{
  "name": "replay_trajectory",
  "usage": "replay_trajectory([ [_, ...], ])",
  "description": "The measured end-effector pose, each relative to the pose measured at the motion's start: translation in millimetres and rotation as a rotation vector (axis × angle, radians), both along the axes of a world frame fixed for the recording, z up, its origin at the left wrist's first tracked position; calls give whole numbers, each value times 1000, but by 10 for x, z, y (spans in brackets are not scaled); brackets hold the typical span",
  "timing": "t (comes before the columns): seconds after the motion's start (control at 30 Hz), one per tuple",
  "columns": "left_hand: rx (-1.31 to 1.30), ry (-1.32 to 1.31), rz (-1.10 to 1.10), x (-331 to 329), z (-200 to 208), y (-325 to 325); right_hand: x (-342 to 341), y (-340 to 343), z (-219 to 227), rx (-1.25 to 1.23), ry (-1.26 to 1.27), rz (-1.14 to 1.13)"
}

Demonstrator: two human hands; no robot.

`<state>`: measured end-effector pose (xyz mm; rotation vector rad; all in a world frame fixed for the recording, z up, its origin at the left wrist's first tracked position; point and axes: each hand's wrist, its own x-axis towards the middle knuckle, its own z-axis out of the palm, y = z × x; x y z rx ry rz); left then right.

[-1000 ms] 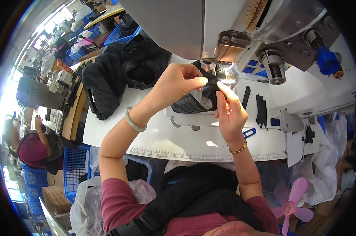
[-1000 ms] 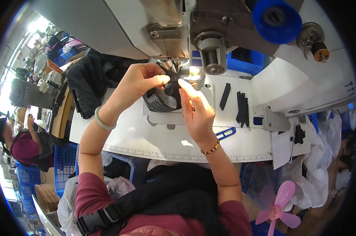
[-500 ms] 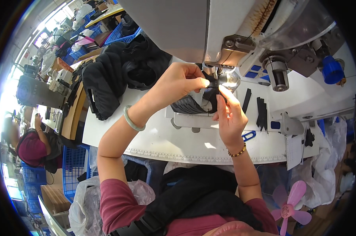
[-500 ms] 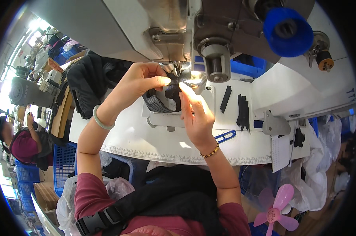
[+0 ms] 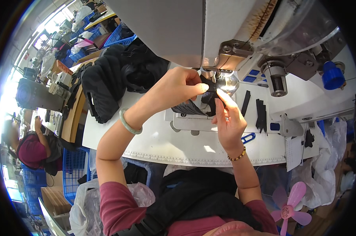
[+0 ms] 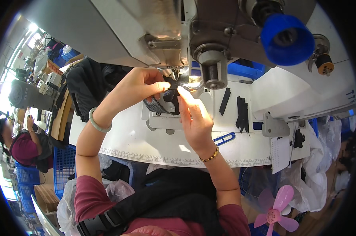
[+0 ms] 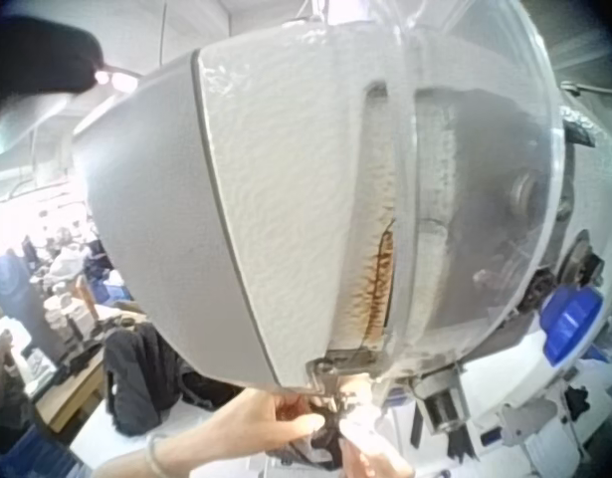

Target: Operating a sewing machine to stitch together components of a shoe upper.

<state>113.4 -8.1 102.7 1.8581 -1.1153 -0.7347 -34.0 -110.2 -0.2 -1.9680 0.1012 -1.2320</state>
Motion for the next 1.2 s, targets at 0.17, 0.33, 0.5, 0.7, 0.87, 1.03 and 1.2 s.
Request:
replay_trajectory([
  [0.17, 31, 219, -17, -13, -5, -10, -20, 14, 8, 19, 17, -1],
  [0.33, -131, 384, 66, -71, -65, -42, -20, 22, 20, 18, 16, -1],
  [0.5, -141, 471, 97, -81, -59, -58, -71, 48, 142, -132, 87, -86],
  [0.7, -116, 591, 106, -35, -20, -77, -168, 135, 383, -248, 249, -206],
  [0.87, -132, 681, 111, -10, -36, -86, -193, 163, 496, -233, 322, -211],
  [1.03, -194, 705, 68, -15, -59, -98, -182, 143, 485, -245, 308, -219],
  [1.2, -262, 657, 120, -19, -73, -127, -34, -4, 405, -233, 173, -205],
])
